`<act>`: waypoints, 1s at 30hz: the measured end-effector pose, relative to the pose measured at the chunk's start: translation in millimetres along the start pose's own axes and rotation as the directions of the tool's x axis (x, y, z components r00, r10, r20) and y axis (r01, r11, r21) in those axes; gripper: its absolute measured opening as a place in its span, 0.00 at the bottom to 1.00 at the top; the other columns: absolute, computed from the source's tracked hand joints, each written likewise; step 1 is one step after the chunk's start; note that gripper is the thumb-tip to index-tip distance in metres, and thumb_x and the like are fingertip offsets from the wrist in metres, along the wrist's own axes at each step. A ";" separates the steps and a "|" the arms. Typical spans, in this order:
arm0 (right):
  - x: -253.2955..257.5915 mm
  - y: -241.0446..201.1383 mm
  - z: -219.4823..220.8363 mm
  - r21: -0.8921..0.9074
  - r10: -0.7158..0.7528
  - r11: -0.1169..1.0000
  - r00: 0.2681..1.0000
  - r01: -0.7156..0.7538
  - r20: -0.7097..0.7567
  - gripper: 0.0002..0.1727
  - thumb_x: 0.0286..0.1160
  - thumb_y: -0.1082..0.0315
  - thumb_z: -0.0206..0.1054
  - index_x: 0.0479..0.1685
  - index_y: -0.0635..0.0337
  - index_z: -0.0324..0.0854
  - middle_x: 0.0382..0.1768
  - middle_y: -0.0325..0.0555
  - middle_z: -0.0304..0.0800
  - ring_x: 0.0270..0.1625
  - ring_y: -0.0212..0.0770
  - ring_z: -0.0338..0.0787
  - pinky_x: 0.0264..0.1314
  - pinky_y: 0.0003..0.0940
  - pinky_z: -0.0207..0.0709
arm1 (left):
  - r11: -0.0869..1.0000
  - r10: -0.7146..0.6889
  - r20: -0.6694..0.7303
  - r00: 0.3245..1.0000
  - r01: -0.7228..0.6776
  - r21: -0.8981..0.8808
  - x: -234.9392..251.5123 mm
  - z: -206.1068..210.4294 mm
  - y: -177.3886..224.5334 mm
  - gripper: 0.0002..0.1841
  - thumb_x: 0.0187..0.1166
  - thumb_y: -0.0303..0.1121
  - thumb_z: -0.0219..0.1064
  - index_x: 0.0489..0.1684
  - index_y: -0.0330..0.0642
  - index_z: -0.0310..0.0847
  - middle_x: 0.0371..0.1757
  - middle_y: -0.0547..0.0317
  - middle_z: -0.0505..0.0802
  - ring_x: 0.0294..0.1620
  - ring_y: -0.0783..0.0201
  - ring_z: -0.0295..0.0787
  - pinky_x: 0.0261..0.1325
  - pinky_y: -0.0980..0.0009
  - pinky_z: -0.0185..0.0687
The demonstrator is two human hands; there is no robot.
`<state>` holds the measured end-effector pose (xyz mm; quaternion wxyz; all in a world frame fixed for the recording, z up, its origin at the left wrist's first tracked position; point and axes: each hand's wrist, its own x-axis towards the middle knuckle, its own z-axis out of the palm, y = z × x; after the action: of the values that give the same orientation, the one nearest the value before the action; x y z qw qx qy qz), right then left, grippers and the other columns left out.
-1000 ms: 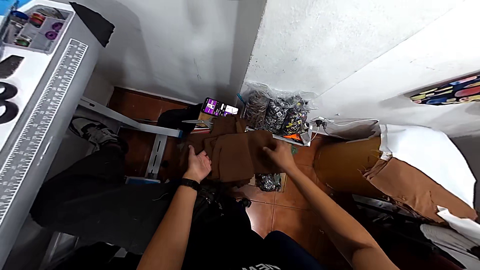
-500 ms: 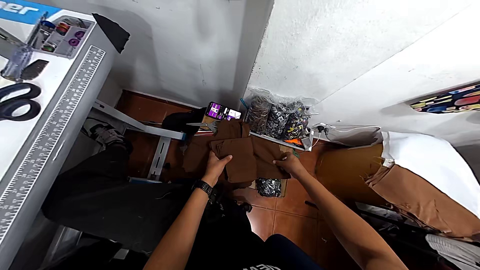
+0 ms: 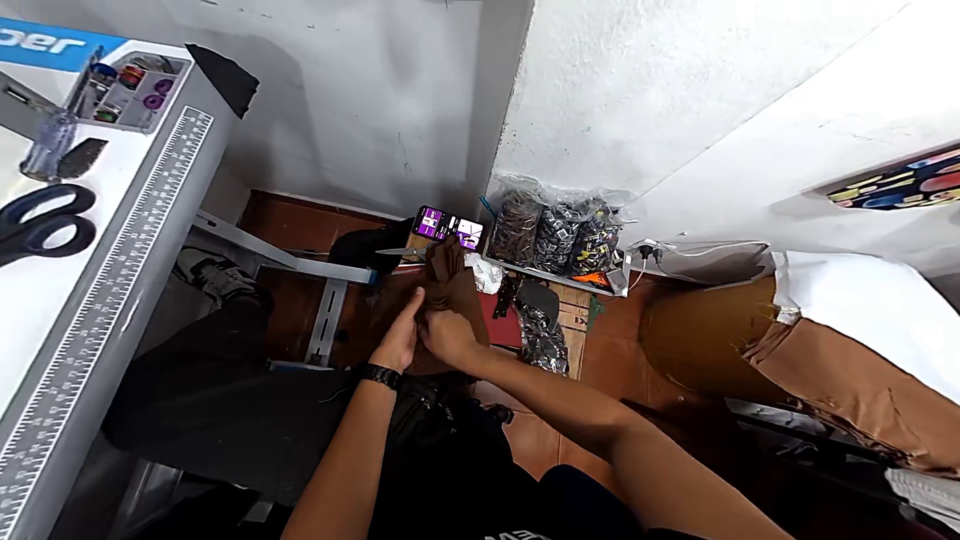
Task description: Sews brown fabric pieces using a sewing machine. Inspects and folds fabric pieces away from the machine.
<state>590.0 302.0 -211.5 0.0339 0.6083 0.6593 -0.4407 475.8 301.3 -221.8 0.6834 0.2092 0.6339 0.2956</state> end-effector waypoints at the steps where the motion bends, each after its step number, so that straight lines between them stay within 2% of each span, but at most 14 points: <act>1: -0.9 -3.0 9.6 -0.068 -0.007 0.998 1.000 0.007 0.007 0.16 0.84 0.59 0.61 0.50 0.64 0.86 0.47 0.63 0.92 0.53 0.65 0.92 0.49 0.67 0.83 | 1.000 -0.019 0.014 1.000 0.019 0.012 4.3 0.1 0.4 0.36 0.83 0.61 0.61 0.82 0.44 0.71 0.77 0.48 0.83 0.79 0.51 0.77 0.79 0.46 0.71; 3: -10.1 3.6 21.7 -0.125 -0.085 0.989 0.996 0.085 0.006 0.13 0.80 0.66 0.66 0.49 0.68 0.85 0.48 0.66 0.90 0.53 0.66 0.91 0.48 0.66 0.84 | 0.998 0.002 -0.009 1.000 -0.001 0.068 9.7 3.9 -4.5 0.34 0.78 0.50 0.72 0.80 0.41 0.71 0.71 0.46 0.87 0.73 0.50 0.82 0.75 0.46 0.77; 4: -12.5 9.6 25.3 -0.139 -0.137 0.981 0.990 0.139 0.030 0.14 0.78 0.66 0.67 0.52 0.69 0.84 0.52 0.66 0.89 0.56 0.65 0.90 0.53 0.64 0.83 | 0.992 0.022 -0.036 0.999 -0.017 0.124 10.0 6.1 -7.7 0.38 0.75 0.47 0.77 0.82 0.40 0.68 0.73 0.44 0.86 0.74 0.49 0.81 0.75 0.45 0.76; 6: -13.3 18.5 26.3 -0.148 -0.206 0.964 0.973 0.221 0.105 0.21 0.78 0.65 0.68 0.63 0.71 0.81 0.62 0.68 0.84 0.67 0.64 0.85 0.68 0.60 0.79 | 0.974 0.039 -0.071 0.997 -0.022 0.225 6.9 10.9 -9.4 0.49 0.70 0.49 0.80 0.89 0.38 0.57 0.80 0.39 0.79 0.80 0.45 0.75 0.80 0.43 0.71; 9: -10.5 27.7 28.1 -0.153 -0.307 0.932 0.941 0.327 0.143 0.21 0.79 0.64 0.66 0.64 0.71 0.81 0.66 0.69 0.82 0.74 0.63 0.80 0.77 0.57 0.73 | 0.943 0.061 -0.106 0.992 -0.022 0.332 3.2 14.0 -12.2 0.57 0.66 0.52 0.82 0.92 0.34 0.49 0.84 0.33 0.73 0.84 0.40 0.68 0.83 0.40 0.65; 11: -11.8 30.7 22.8 -0.126 -0.409 0.891 0.892 0.436 0.194 0.20 0.83 0.64 0.64 0.66 0.69 0.81 0.70 0.65 0.81 0.79 0.60 0.77 0.83 0.54 0.68 | 0.926 0.111 -0.168 0.980 -0.040 0.376 15.5 12.2 -19.8 0.48 0.70 0.49 0.81 0.86 0.30 0.59 0.80 0.31 0.77 0.82 0.39 0.72 0.82 0.41 0.66; 13: -23.7 39.5 12.3 -0.064 -0.508 0.855 0.856 0.515 0.096 0.16 0.84 0.65 0.62 0.62 0.60 0.88 0.68 0.54 0.87 0.76 0.51 0.82 0.81 0.50 0.72 | 0.877 0.165 -0.249 0.954 -0.027 0.480 31.5 7.2 -23.3 0.29 0.74 0.44 0.78 0.66 0.29 0.81 0.64 0.32 0.88 0.70 0.39 0.83 0.74 0.40 0.74; 15: -38.9 60.5 -2.3 -0.026 -0.422 0.905 0.884 0.425 -0.200 0.13 0.82 0.66 0.65 0.58 0.54 0.91 0.61 0.46 0.92 0.68 0.44 0.88 0.75 0.48 0.80 | 0.844 0.160 -0.278 0.947 0.015 0.537 37.7 1.7 -25.0 0.20 0.78 0.43 0.75 0.55 0.33 0.88 0.56 0.36 0.92 0.63 0.40 0.88 0.69 0.38 0.77; 17: -36.0 89.9 -15.8 0.179 -0.147 0.957 0.916 0.227 -0.375 0.18 0.80 0.64 0.68 0.64 0.63 0.83 0.64 0.57 0.85 0.67 0.52 0.86 0.70 0.52 0.81 | 0.821 0.138 -0.291 0.947 0.055 0.569 37.7 1.5 -23.0 0.19 0.78 0.43 0.74 0.53 0.34 0.89 0.54 0.35 0.92 0.61 0.39 0.88 0.67 0.36 0.77; 20: -10.7 117.3 -13.8 0.616 0.239 0.785 0.947 -0.059 -0.213 0.27 0.85 0.58 0.65 0.79 0.59 0.70 0.67 0.57 0.84 0.66 0.52 0.86 0.65 0.56 0.81 | 0.770 0.125 -0.298 0.946 0.097 0.631 36.3 4.9 -19.2 0.24 0.79 0.46 0.73 0.57 0.32 0.86 0.56 0.33 0.91 0.62 0.37 0.88 0.67 0.36 0.79; 23: 0.2 110.3 -4.5 0.685 0.254 0.715 0.965 -0.139 -0.069 0.29 0.87 0.54 0.64 0.83 0.55 0.68 0.70 0.56 0.85 0.68 0.51 0.87 0.67 0.57 0.81 | 0.709 0.295 -0.342 0.892 0.036 0.704 30.8 5.7 -24.9 0.29 0.75 0.46 0.76 0.67 0.33 0.79 0.63 0.34 0.88 0.68 0.38 0.85 0.69 0.38 0.79; 26: 7.8 107.1 -0.9 0.663 0.261 0.736 0.961 -0.134 -0.095 0.29 0.84 0.53 0.66 0.79 0.57 0.72 0.66 0.56 0.87 0.65 0.51 0.88 0.66 0.57 0.81 | 0.567 0.583 -0.259 0.770 -0.158 0.808 5.8 12.6 -25.6 0.28 0.75 0.38 0.76 0.71 0.33 0.75 0.71 0.30 0.81 0.73 0.31 0.77 0.70 0.35 0.76; 28: 9.0 107.1 -0.1 0.650 0.269 0.747 0.958 -0.143 -0.099 0.27 0.85 0.53 0.65 0.76 0.57 0.74 0.62 0.57 0.88 0.62 0.51 0.89 0.63 0.57 0.82 | 0.548 0.569 -0.130 0.812 -0.256 0.796 -12.6 25.2 -21.8 0.26 0.82 0.40 0.70 0.75 0.34 0.75 0.72 0.32 0.81 0.72 0.34 0.80 0.71 0.37 0.78; 30: 7.4 107.8 1.5 0.636 0.258 0.761 0.959 -0.127 -0.117 0.24 0.86 0.54 0.64 0.73 0.58 0.76 0.56 0.57 0.90 0.56 0.51 0.91 0.59 0.56 0.84 | 0.686 0.391 -0.061 0.918 -0.247 0.684 -17.4 41.6 -24.6 0.31 0.85 0.51 0.63 0.77 0.35 0.75 0.75 0.36 0.82 0.73 0.40 0.82 0.75 0.42 0.78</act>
<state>677.1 293.0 -274.9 -0.1889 0.6907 0.4105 -0.5646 520.1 275.2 -220.6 0.4334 0.5147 0.7163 0.1849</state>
